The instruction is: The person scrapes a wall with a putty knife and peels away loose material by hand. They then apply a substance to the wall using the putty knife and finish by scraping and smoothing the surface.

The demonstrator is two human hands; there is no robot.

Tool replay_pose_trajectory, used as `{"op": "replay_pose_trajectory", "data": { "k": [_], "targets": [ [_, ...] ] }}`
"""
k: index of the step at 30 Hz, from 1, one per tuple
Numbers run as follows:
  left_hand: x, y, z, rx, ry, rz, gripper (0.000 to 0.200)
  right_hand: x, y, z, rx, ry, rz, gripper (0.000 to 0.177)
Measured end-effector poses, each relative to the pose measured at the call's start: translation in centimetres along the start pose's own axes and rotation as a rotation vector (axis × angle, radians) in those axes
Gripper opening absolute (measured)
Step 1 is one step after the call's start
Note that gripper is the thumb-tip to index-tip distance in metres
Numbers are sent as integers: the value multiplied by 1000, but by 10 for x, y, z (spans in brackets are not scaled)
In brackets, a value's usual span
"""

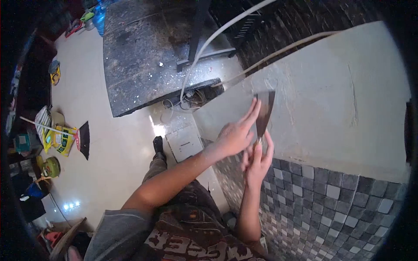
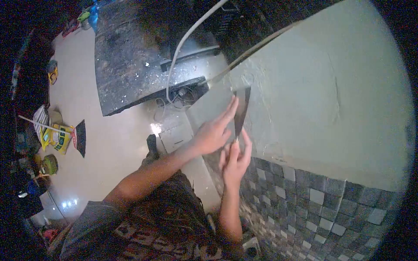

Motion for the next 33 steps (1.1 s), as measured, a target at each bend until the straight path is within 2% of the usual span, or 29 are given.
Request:
{"op": "replay_pose_trajectory", "data": {
  "k": [5,8,9,12,13,17,20,21,25,28,29,31,33],
  "targets": [
    [-5,28,-22,36,-10,-42,96,-4,-26,-23,-112,69,55,46],
    [2,20,-10,32,-92,-27,96,-8,-23,1,-57,33,31,46],
    [2,14,-6,-55,-18,-12,97,-3,-19,5,-22,28,-2,47],
    [6,20,-16,-73,85,12,97,-4,-16,-10,-31,46,18,46],
    [-1,22,-25,17,52,-8,95,-6,-23,-21,-60,21,-4,45],
    [-3,39,-36,22,37,-18,93,-10,-48,-31,-127,84,-36,48],
    [6,32,-14,-132,80,-26,95,1,-35,-1,-19,57,6,49],
    [-1,19,-4,-56,-60,-50,96,5,-28,9,-28,48,-15,49],
    [12,13,6,-238,74,45,96,11,-2,21,-33,11,-40,50],
    [9,18,5,-80,-76,44,89,11,6,21,-20,9,-20,50],
    [1,21,1,31,-74,51,79,12,8,22,-15,20,-7,50],
    [-16,30,-10,247,-61,70,61,9,10,25,-3,33,-9,49],
    [-32,39,-31,313,115,113,42,2,11,30,14,39,-37,47]
  ]
}}
Point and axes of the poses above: each hand's wrist, its own z-axis away from the middle knuckle, its own y-axis out of the back of the hand, x = y × z, the point moved 5 cm from there along -z, towards the middle knuckle, and after that the axes turned 4 degrees about -y, right-handed, at the moved point
